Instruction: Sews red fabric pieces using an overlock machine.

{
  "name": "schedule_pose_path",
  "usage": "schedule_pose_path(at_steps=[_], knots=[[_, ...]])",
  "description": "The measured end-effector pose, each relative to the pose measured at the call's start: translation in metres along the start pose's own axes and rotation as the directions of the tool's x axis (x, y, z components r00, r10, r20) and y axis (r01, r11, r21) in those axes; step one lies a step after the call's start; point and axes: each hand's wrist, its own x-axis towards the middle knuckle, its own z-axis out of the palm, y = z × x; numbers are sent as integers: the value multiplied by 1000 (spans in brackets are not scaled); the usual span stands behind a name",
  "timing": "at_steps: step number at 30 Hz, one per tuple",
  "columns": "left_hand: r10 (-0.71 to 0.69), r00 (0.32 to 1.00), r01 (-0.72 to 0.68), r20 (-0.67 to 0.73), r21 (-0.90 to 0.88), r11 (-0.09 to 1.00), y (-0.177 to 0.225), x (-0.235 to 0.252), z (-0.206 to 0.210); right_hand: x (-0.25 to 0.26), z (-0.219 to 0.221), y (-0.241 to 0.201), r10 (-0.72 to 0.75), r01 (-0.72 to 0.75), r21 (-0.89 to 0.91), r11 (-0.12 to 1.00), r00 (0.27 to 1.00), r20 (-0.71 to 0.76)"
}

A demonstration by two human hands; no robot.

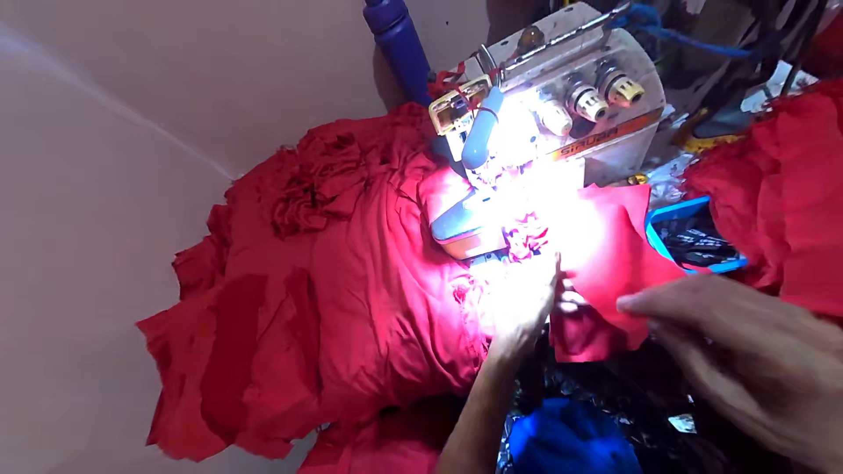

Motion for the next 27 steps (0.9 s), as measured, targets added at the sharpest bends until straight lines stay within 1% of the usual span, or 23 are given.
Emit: schedule_pose_path(at_steps=[2,3,5,6,7,9,11,12,13,15,17,18,19,21,23,24,27], knots=[[-9,1000,9,-10,57,998,-3,26,-1,-13,3,3,20,-20,32,999,999,28],[24,1000,-21,-20,120,993,-2,34,0,-18,4,5,25,-26,40,999,999,35],[186,981,-160,-62,292,943,3,50,7,-26,4,10,44,-47,67,997,998,46],[316,945,-267,-82,363,893,2,60,12,-29,5,12,57,-61,77,995,997,45],[414,905,-341,-97,416,843,0,67,15,-31,5,13,69,-72,77,994,997,43],[516,848,-400,-116,498,770,-5,65,18,-31,5,15,89,-92,82,992,996,31],[602,794,-480,-86,519,708,-2,57,20,-26,5,18,114,-114,89,989,993,4],[618,784,-525,-61,466,712,2,53,22,-21,6,21,125,-122,100,988,992,-23],[595,802,-541,-50,362,759,9,49,25,-14,6,24,136,-129,111,985,989,-53],[531,846,-524,-49,115,844,23,43,31,3,6,29,180,-163,141,977,976,-123],[511,859,-511,-37,-132,849,31,33,30,23,5,27,274,-233,215,948,944,-183],[504,862,-502,-44,-208,840,34,25,28,31,5,23,328,-269,274,924,923,-202],[491,869,-490,-60,-245,837,36,18,25,39,6,20,367,-295,309,904,906,-211],[534,844,-532,-55,-220,818,33,8,16,47,11,16,412,-331,346,878,890,-193],[584,810,-585,-55,-153,796,31,-3,5,50,18,11,416,-334,367,868,892,-173],[591,803,-595,-70,-128,793,30,-7,1,50,22,10,405,-324,372,870,900,-162],[551,824,-561,-133,-45,827,27,-19,-8,48,34,8,382,-298,408,863,913,-142]])
